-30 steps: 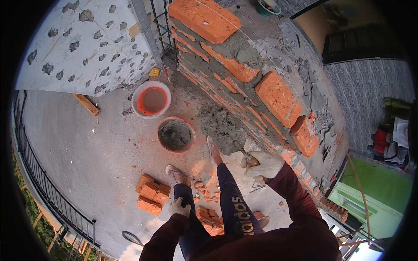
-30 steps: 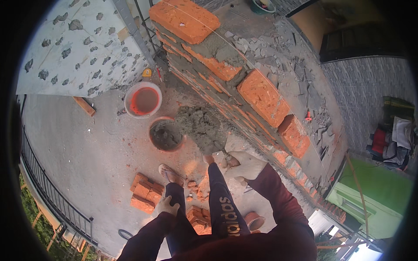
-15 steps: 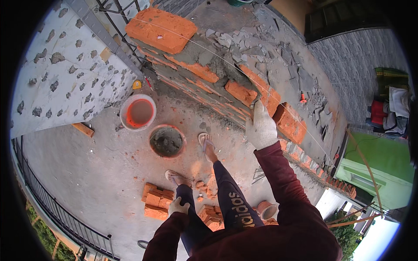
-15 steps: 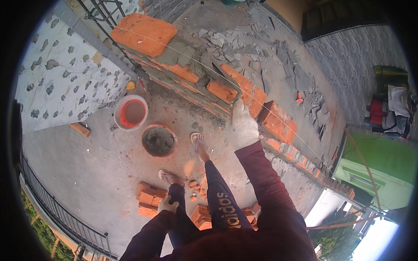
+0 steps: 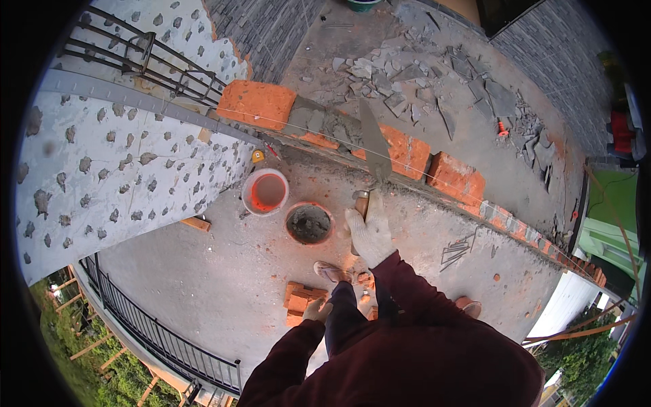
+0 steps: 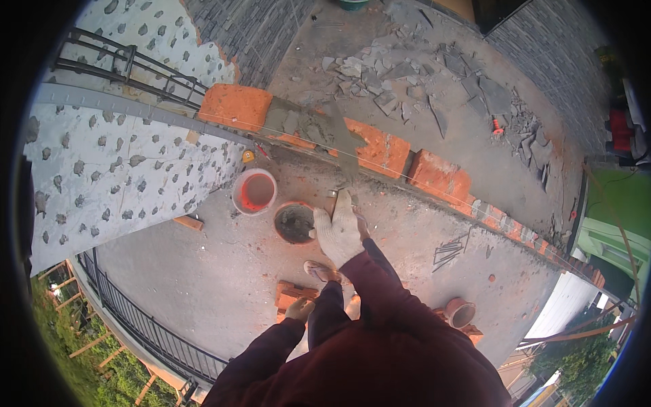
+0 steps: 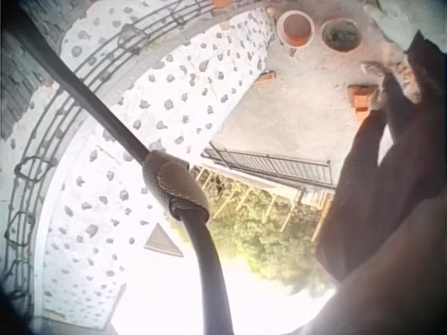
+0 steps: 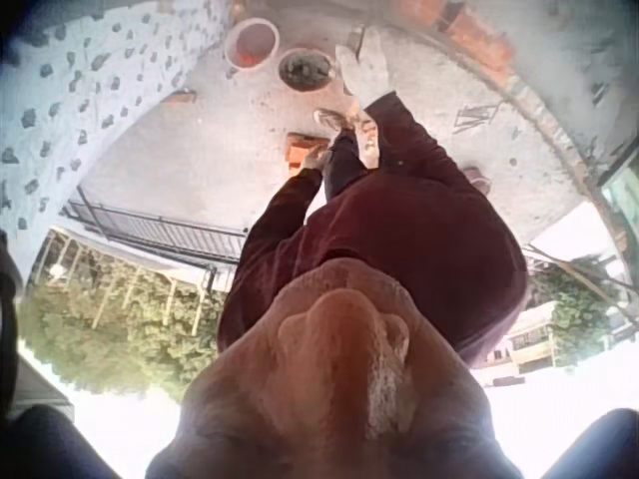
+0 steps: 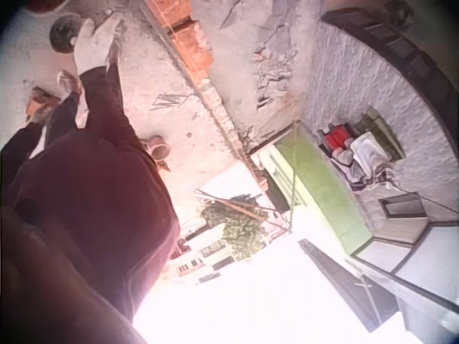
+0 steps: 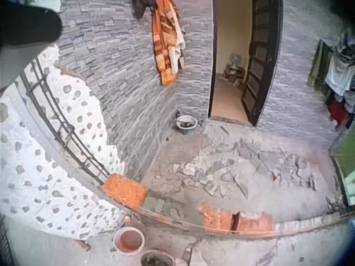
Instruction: The person scoops mortar from a bucket with a trowel, spreads it on a partially built brick wall, and places bricks one by one. They tap bricks into alignment and continue the process along the wall.
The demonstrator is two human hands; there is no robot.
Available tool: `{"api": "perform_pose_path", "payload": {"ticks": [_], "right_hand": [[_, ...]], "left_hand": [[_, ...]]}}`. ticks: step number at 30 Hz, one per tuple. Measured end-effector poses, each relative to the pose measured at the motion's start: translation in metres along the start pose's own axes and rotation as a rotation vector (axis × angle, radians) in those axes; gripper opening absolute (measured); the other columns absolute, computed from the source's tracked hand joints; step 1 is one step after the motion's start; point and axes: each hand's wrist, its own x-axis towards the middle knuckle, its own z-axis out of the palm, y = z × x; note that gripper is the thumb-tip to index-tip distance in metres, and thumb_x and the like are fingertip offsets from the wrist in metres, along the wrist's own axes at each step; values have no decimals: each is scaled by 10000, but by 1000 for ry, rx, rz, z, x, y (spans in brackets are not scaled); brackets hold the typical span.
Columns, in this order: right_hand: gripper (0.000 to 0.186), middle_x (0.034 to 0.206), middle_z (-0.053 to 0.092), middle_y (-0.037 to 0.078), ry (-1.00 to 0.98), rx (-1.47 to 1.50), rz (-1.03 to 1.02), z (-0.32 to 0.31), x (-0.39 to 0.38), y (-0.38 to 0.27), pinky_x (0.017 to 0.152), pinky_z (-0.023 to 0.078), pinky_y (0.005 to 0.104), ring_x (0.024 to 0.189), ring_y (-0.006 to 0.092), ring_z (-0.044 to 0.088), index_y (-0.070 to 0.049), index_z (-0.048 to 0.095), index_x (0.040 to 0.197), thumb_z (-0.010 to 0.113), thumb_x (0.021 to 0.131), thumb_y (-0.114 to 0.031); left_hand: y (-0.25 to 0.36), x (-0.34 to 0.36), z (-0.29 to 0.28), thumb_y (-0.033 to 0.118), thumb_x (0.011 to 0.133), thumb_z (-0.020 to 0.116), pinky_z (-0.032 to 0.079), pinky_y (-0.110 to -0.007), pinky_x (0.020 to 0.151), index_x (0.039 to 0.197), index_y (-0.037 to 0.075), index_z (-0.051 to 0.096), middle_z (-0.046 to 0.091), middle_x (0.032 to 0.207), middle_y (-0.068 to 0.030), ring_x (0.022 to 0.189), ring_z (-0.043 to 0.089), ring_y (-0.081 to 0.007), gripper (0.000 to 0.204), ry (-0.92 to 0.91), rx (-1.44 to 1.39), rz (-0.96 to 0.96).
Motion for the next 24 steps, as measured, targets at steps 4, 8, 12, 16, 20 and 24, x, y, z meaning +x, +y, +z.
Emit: {"api": "perform_pose_path", "payload": {"ticks": [4, 8, 12, 16, 20, 24], "right_hand": [[619, 1138, 598, 290, 19, 34, 132, 60, 34, 5, 563, 568, 394, 805, 331, 719, 70, 324, 1437, 642, 945, -133], [510, 1056, 599, 265, 217, 3, -75, 85, 46, 19, 539, 533, 397, 715, 319, 680, 49, 359, 1340, 624, 934, -109], [466, 1000, 595, 209, 112, 267, 349, 77, 43, -34, 515, 518, 375, 717, 257, 652, 37, 356, 1308, 607, 943, -107], [270, 834, 565, 102, 301, 140, -39, 86, 47, 10, 452, 524, 346, 593, 183, 618, -55, 417, 1133, 607, 964, -145], [255, 807, 552, 77, 97, 330, 255, 61, 38, -8, 457, 501, 328, 573, 162, 577, -74, 434, 1106, 620, 953, -159], [227, 768, 554, 54, -86, 416, 200, 7, 14, 5, 438, 455, 299, 542, 148, 554, -76, 475, 1089, 624, 934, -149]], "left_hand": [[13, -3, -22, 466, 901, 693, 397, -393, 1149, 1446, -44, 526, 565, 1458, -237, 1385, 523, -318, 764, 20, -129, -16], [21, 5, -39, 422, 915, 693, 410, -397, 1137, 1462, -57, 497, 557, 1465, -240, 1377, 530, -324, 753, 36, -133, 58], [19, -11, -38, 413, 918, 692, 425, -400, 1125, 1460, -66, 494, 559, 1458, -248, 1361, 545, -329, 750, 38, -198, 77], [15, -21, -43, 413, 919, 696, 431, -393, 1120, 1461, -70, 490, 565, 1455, -243, 1343, 561, -316, 755, 23, -272, -37], [11, -26, -55, 386, 926, 690, 427, -391, 1125, 1478, -54, 478, 550, 1470, -243, 1358, 548, -317, 737, 36, -233, 27], [13, -26, -66, 336, 943, 666, 415, -390, 1138, 1501, -26, 471, 525, 1487, -264, 1384, 524, -323, 692, 20, -198, 0]]}}
